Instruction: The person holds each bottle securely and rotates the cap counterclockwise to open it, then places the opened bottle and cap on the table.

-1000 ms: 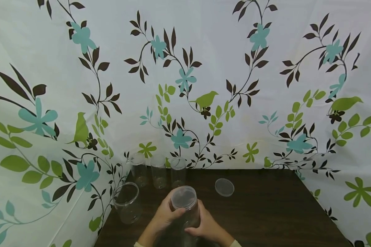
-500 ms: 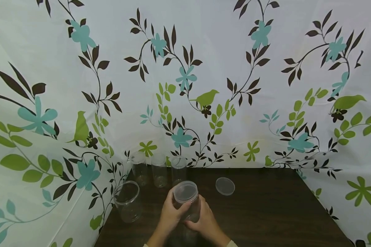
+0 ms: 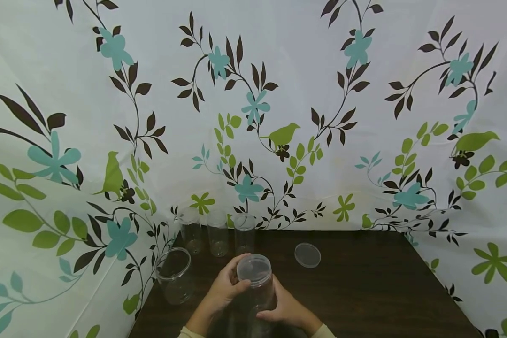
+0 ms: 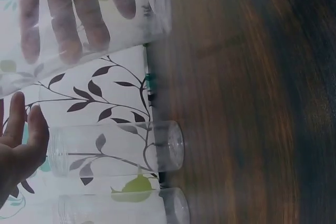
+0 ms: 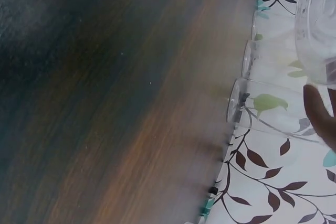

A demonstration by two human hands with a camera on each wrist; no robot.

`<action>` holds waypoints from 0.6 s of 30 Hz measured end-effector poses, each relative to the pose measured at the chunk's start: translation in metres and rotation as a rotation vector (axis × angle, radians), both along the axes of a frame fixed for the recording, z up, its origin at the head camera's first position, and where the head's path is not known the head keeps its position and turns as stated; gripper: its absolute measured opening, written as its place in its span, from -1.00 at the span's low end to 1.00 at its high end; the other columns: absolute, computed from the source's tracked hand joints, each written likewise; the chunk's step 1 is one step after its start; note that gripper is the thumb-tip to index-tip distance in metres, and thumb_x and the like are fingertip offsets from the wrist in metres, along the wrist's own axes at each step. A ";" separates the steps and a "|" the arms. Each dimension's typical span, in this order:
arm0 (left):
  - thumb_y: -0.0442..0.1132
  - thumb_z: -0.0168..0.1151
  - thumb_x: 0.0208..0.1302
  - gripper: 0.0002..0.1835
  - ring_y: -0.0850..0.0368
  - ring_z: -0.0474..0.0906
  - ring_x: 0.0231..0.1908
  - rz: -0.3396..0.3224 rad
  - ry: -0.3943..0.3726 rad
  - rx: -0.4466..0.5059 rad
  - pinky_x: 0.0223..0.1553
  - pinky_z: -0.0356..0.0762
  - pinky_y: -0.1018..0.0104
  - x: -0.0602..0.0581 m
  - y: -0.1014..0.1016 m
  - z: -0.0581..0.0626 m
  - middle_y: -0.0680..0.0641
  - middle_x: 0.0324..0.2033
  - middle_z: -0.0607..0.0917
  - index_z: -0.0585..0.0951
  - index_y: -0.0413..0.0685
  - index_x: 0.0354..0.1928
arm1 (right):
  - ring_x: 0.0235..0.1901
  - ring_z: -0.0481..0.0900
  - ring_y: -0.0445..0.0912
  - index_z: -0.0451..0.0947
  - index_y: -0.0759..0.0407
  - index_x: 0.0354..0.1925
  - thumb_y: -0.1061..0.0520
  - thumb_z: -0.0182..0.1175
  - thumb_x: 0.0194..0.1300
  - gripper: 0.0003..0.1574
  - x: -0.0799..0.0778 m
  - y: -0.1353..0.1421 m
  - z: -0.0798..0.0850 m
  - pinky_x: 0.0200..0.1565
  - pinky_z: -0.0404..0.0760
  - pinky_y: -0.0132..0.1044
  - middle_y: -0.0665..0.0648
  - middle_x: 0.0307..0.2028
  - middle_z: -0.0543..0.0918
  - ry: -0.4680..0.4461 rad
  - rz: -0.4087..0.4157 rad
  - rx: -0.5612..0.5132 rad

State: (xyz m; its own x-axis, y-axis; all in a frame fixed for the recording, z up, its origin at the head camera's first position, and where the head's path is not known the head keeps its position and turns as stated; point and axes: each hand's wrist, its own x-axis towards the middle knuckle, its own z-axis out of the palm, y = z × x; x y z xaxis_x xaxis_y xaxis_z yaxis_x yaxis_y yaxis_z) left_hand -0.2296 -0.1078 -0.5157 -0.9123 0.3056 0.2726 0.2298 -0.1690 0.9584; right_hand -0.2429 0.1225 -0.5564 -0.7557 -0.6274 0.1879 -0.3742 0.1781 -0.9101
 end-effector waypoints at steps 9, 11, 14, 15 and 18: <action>-0.30 0.51 0.17 -0.27 0.11 0.61 -0.04 0.340 -0.053 -0.027 -0.05 0.58 0.31 0.008 0.028 -0.005 -0.21 0.14 0.60 0.34 -0.21 0.33 | 0.18 0.53 0.00 0.14 0.37 0.40 0.00 0.63 -0.03 0.24 0.000 -0.014 -0.015 0.16 0.53 -0.20 0.31 0.25 0.50 0.251 -0.248 0.069; -0.29 0.54 0.12 -0.25 0.10 0.60 -0.05 0.421 -0.068 -0.051 -0.07 0.58 0.32 0.009 0.035 -0.007 -0.19 0.10 0.62 0.34 -0.18 0.29 | 0.13 0.56 0.03 0.18 0.36 0.38 -0.07 0.64 -0.07 0.25 0.002 -0.017 -0.017 0.12 0.55 -0.07 0.28 0.22 0.54 0.332 -0.333 0.141; -0.24 0.59 0.06 -0.24 0.08 0.59 -0.04 0.508 -0.072 -0.073 -0.09 0.59 0.32 0.009 0.042 -0.008 -0.16 0.05 0.63 0.35 -0.17 0.24 | 0.08 0.60 0.06 0.22 0.34 0.35 -0.17 0.64 -0.11 0.26 0.005 -0.021 -0.020 0.07 0.50 0.10 0.25 0.17 0.58 0.452 -0.450 0.259; -0.22 0.61 0.04 -0.23 0.08 0.58 -0.03 0.527 -0.072 -0.078 -0.09 0.58 0.33 0.009 0.043 -0.008 -0.15 0.04 0.63 0.35 -0.17 0.22 | 0.06 0.61 0.06 0.23 0.32 0.34 -0.19 0.64 -0.13 0.26 0.006 -0.022 -0.020 0.05 0.47 0.13 0.24 0.16 0.59 0.482 -0.481 0.289; -0.18 0.64 -0.01 -0.22 0.08 0.57 -0.02 0.558 -0.074 -0.094 -0.08 0.56 0.34 0.007 0.044 -0.007 -0.12 0.03 0.63 0.37 -0.14 0.19 | 0.07 0.61 0.09 0.23 0.31 0.33 -0.20 0.65 -0.14 0.27 0.006 -0.023 -0.020 0.05 0.43 0.19 0.25 0.15 0.59 0.510 -0.518 0.315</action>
